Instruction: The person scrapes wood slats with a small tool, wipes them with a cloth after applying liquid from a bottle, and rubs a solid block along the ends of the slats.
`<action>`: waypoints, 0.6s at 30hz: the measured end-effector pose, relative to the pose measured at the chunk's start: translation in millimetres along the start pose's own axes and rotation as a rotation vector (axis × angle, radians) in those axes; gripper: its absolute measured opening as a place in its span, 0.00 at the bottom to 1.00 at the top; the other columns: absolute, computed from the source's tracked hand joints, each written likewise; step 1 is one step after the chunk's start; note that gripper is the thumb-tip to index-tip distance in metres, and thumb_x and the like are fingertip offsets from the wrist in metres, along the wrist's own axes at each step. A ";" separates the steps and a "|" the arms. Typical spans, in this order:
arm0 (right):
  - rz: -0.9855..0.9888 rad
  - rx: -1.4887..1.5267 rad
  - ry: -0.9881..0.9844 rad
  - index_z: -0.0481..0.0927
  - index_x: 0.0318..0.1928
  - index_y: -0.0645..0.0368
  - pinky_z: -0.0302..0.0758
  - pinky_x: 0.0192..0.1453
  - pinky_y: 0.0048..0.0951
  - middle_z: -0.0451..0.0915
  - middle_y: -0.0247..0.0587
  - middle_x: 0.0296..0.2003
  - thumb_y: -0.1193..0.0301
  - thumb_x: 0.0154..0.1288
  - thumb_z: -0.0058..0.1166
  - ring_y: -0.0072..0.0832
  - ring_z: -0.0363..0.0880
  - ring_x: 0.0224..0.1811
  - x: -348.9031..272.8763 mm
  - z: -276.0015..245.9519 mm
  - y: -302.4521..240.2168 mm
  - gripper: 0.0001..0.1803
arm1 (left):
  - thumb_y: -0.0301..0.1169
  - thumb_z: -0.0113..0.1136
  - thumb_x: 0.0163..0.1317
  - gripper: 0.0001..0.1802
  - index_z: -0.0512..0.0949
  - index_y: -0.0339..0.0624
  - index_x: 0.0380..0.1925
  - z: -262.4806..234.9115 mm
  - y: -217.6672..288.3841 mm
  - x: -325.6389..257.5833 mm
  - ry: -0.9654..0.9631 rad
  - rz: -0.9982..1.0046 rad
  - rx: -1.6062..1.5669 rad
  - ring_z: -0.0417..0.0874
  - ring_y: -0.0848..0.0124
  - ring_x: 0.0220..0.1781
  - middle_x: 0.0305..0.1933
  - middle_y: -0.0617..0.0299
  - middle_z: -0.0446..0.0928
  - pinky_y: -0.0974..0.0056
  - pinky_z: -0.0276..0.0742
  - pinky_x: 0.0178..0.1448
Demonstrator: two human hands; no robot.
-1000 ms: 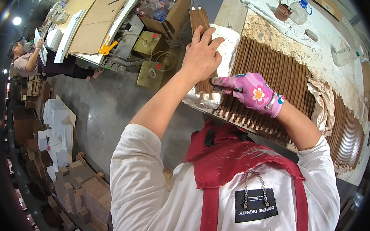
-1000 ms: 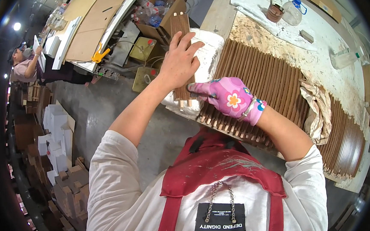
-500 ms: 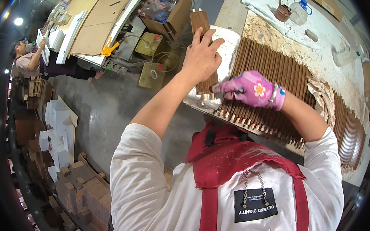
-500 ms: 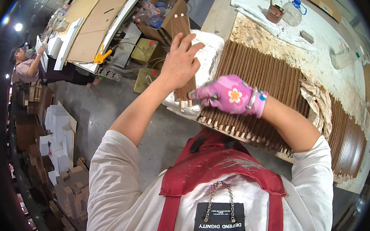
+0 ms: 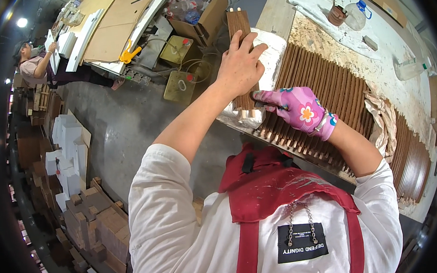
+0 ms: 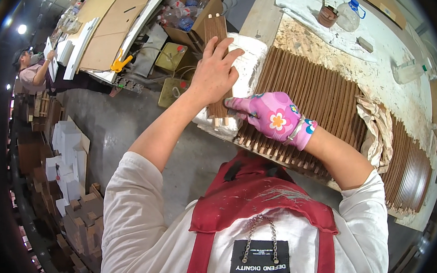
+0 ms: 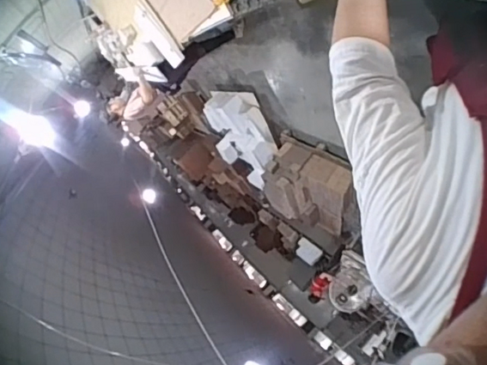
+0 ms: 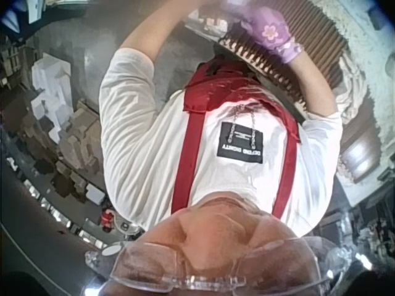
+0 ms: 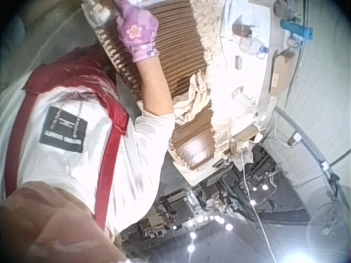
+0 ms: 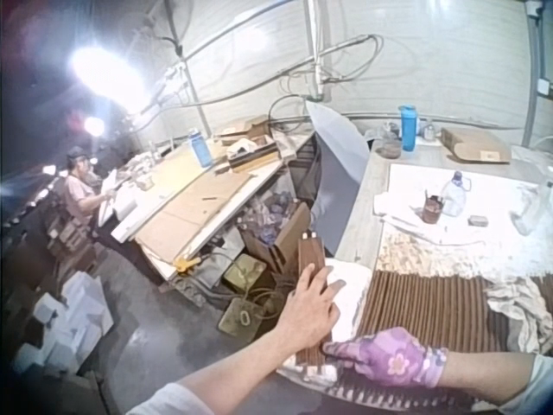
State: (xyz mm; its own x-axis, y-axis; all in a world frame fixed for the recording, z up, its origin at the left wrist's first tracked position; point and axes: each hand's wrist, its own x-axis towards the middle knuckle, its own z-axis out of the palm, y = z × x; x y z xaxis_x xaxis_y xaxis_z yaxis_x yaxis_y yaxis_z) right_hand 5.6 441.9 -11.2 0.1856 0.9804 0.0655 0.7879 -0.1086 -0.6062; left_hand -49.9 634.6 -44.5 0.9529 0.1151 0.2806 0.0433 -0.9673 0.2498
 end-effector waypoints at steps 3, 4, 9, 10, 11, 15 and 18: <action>0.004 -0.054 -0.001 0.76 0.58 0.43 0.77 0.35 0.38 0.83 0.44 0.35 0.70 0.60 0.55 0.43 0.82 0.32 -0.1 3.3 2.5 0.23 | 0.32 0.50 0.59 0.22 0.72 0.49 0.56 1.3 -1.5 0.7 0.000 -0.003 0.013 0.54 0.44 0.71 0.67 0.54 0.60 0.41 0.72 0.60; -0.048 -0.051 0.033 0.75 0.59 0.44 0.77 0.32 0.38 0.82 0.44 0.30 0.70 0.59 0.54 0.43 0.81 0.30 -0.4 4.7 4.5 0.25 | 0.32 0.50 0.59 0.22 0.72 0.49 0.56 1.5 -2.0 1.0 0.004 -0.001 0.024 0.54 0.44 0.71 0.67 0.54 0.60 0.41 0.72 0.60; -0.034 -0.076 -0.051 0.76 0.59 0.44 0.78 0.34 0.36 0.83 0.42 0.33 0.69 0.61 0.53 0.42 0.82 0.32 2.2 -1.9 2.2 0.23 | 0.31 0.51 0.59 0.22 0.72 0.49 0.55 -0.9 -0.8 -0.3 -0.012 -0.011 0.014 0.54 0.44 0.71 0.66 0.54 0.61 0.41 0.72 0.61; -0.023 -0.045 -0.092 0.76 0.58 0.45 0.78 0.35 0.35 0.84 0.42 0.34 0.69 0.62 0.53 0.42 0.83 0.33 2.4 -4.8 2.6 0.23 | 0.31 0.51 0.59 0.22 0.72 0.48 0.55 -0.7 0.0 0.1 -0.008 -0.008 -0.002 0.54 0.44 0.71 0.66 0.53 0.61 0.41 0.72 0.61; -0.023 -0.047 -0.087 0.76 0.58 0.45 0.78 0.35 0.35 0.84 0.42 0.34 0.69 0.62 0.53 0.42 0.83 0.33 3.0 -2.8 6.8 0.23 | 0.31 0.51 0.59 0.22 0.72 0.48 0.55 -0.6 0.4 0.5 -0.007 -0.004 0.001 0.54 0.44 0.71 0.66 0.53 0.61 0.41 0.72 0.61; -0.151 0.049 -0.022 0.78 0.57 0.46 0.78 0.38 0.34 0.84 0.41 0.38 0.67 0.62 0.53 0.39 0.83 0.36 6.2 -1.4 15.0 0.21 | 0.31 0.51 0.59 0.22 0.72 0.48 0.55 0.0 0.9 1.2 -0.004 0.010 0.006 0.54 0.43 0.71 0.66 0.53 0.61 0.41 0.72 0.60; -0.149 0.185 -0.127 0.78 0.56 0.45 0.78 0.39 0.36 0.83 0.42 0.39 0.65 0.64 0.53 0.39 0.83 0.36 0.0 -0.9 13.0 0.19 | 0.31 0.51 0.59 0.22 0.72 0.48 0.55 -0.1 1.1 -0.5 -0.015 -0.002 0.013 0.54 0.43 0.71 0.66 0.53 0.61 0.41 0.72 0.60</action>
State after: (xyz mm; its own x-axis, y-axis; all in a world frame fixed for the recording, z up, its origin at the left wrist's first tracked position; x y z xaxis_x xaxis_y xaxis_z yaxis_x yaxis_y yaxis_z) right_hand 16.5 440.4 -18.3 -0.0090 0.9974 0.0717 0.6779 0.0588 -0.7328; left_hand -50.3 633.5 -44.3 0.9573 0.1138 0.2658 0.0491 -0.9699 0.2384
